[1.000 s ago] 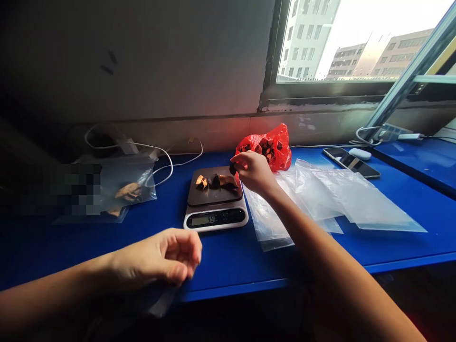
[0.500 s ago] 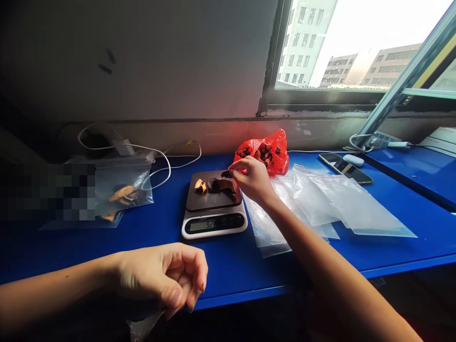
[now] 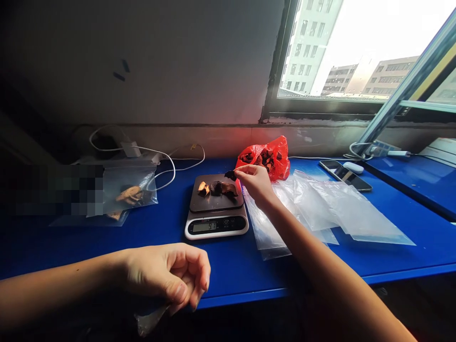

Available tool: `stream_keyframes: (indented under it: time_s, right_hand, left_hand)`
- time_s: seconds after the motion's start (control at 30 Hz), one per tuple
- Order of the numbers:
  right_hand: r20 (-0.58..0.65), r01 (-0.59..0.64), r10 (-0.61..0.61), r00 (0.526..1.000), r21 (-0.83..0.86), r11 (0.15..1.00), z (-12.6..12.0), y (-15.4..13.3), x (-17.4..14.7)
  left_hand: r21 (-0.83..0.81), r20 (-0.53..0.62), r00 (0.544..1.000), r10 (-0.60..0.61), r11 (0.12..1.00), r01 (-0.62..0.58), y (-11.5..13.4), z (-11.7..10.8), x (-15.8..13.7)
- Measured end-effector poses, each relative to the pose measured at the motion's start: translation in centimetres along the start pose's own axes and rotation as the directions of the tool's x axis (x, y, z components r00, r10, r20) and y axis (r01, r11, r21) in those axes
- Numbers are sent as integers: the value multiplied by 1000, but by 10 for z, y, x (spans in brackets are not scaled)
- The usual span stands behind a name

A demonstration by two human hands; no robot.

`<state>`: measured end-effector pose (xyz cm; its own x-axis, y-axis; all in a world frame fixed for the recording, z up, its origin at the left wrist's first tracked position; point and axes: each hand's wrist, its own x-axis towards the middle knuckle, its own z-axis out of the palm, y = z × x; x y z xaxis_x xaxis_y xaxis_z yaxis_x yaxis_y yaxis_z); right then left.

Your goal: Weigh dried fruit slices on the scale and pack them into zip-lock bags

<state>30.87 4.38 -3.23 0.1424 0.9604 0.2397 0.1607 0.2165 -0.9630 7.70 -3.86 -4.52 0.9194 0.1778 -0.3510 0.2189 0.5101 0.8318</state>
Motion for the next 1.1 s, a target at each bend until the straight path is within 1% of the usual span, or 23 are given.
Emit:
stream_keyframes:
  time_s: [0.23,0.4,0.5,0.6,0.7,0.8,0.83,0.87,0.9,0.93,0.97,1.0,1.03,1.07,1.1]
  right_hand:
    - [3,-53,53,999,10,999,8,4,0]
    - [14,-65,64,998,6,998,5,6,2]
    - [19,-50,50,999,-25,998,2,10,4]
    - [38,-29,33,999,-96,995,3,14,4]
    - [40,30,-23,999,-208,978,4,12,4]
    - [-16,121,-133,991,-313,942,1,2,4]
    - [-39,150,-173,984,-337,929,-1,-3,3]
    - [-57,192,-227,972,-361,913,-3,-9,1]
    - [-64,254,-300,952,-386,887,-5,-15,-2]
    - [-53,338,-394,918,-416,844,-7,-21,-7]
    - [-21,441,-502,865,-445,779,-8,-28,-14]
    - [35,552,-610,792,-469,690,-8,-33,-22]
    - [113,658,-702,703,-479,582,-7,-39,-31]
    - [205,752,-769,605,-465,468,-5,-43,-42]
    - [306,837,-814,494,-421,349,-1,-46,-53]
  left_hand:
    - [-1,5,1000,-2,1000,2,0,0,0]
    - [10,5,1000,2,1000,-2,2,1,0]
    - [32,1,1000,-7,999,7,3,1,-1]
    - [28,0,1000,-17,999,17,4,1,-2]
    - [31,-11,1000,-24,999,24,5,1,-2]
    - [47,-22,999,-24,999,25,6,4,-2]
    - [58,-45,999,-11,998,14,7,7,-2]
    - [75,-92,996,17,997,-10,7,9,-2]
    - [91,-158,986,59,995,-45,8,12,-2]
    - [106,-235,965,112,990,-90,8,15,-2]
    - [117,-315,935,166,984,-135,7,18,-2]
    - [123,-384,899,208,977,-174,7,21,-2]
    - [123,-438,866,241,970,-208,6,24,-1]
    - [112,-480,838,261,965,-236,5,26,-1]
    - [91,-514,814,271,961,-263,4,28,-1]
